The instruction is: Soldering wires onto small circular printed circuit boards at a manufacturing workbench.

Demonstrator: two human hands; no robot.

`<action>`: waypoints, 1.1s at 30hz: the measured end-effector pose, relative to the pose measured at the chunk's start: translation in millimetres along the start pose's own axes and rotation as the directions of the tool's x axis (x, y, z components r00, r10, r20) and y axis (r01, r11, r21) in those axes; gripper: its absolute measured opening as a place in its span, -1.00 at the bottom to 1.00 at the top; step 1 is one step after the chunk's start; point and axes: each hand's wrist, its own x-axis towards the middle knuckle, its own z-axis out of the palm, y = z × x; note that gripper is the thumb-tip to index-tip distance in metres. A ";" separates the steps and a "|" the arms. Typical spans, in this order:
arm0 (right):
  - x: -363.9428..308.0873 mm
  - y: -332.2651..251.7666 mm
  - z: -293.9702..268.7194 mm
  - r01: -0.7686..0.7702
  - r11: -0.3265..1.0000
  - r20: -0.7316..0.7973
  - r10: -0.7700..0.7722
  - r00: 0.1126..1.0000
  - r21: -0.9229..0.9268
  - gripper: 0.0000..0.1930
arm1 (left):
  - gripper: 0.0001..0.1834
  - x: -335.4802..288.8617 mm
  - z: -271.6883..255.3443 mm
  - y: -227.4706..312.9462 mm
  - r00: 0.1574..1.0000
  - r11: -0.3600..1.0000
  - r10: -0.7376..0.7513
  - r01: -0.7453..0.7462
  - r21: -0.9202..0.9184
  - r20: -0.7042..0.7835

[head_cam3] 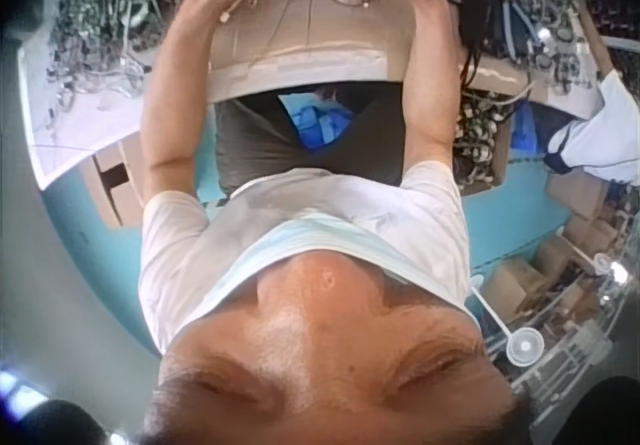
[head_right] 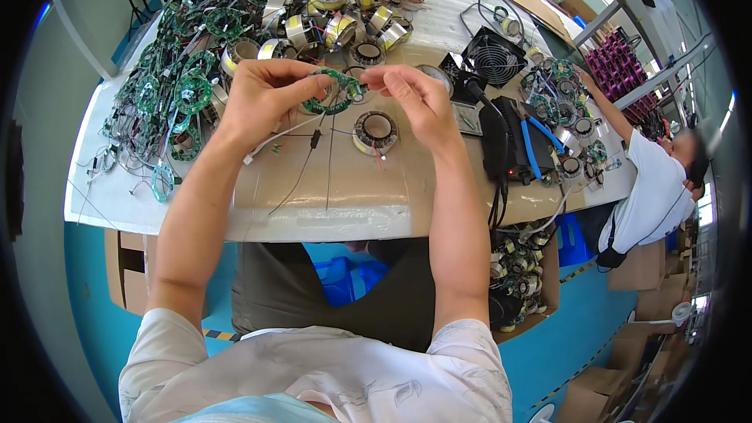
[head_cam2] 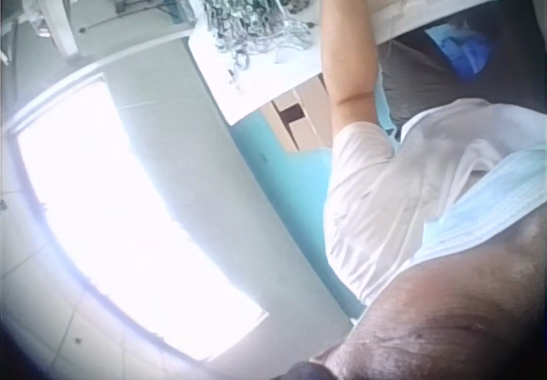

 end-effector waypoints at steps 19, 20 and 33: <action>-22.2 -19.1 -28.9 0.100 0.924 0.394 0.058 0.917 -0.368 -0.62 | -0.72 5.0 11.4 -29.7 1.000 0.941 -0.001 0.009 0.339 -0.024; -24.0 -19.4 -25.7 0.039 0.934 0.395 0.111 0.912 -0.354 -0.62 | -0.72 4.9 12.5 -31.6 1.000 0.940 -0.002 0.012 0.341 -0.028; -24.5 -15.0 -12.2 0.049 0.964 0.500 0.092 0.861 -0.261 -0.70 | -0.73 7.5 17.2 -47.1 0.982 0.886 0.183 -0.184 0.427 0.044</action>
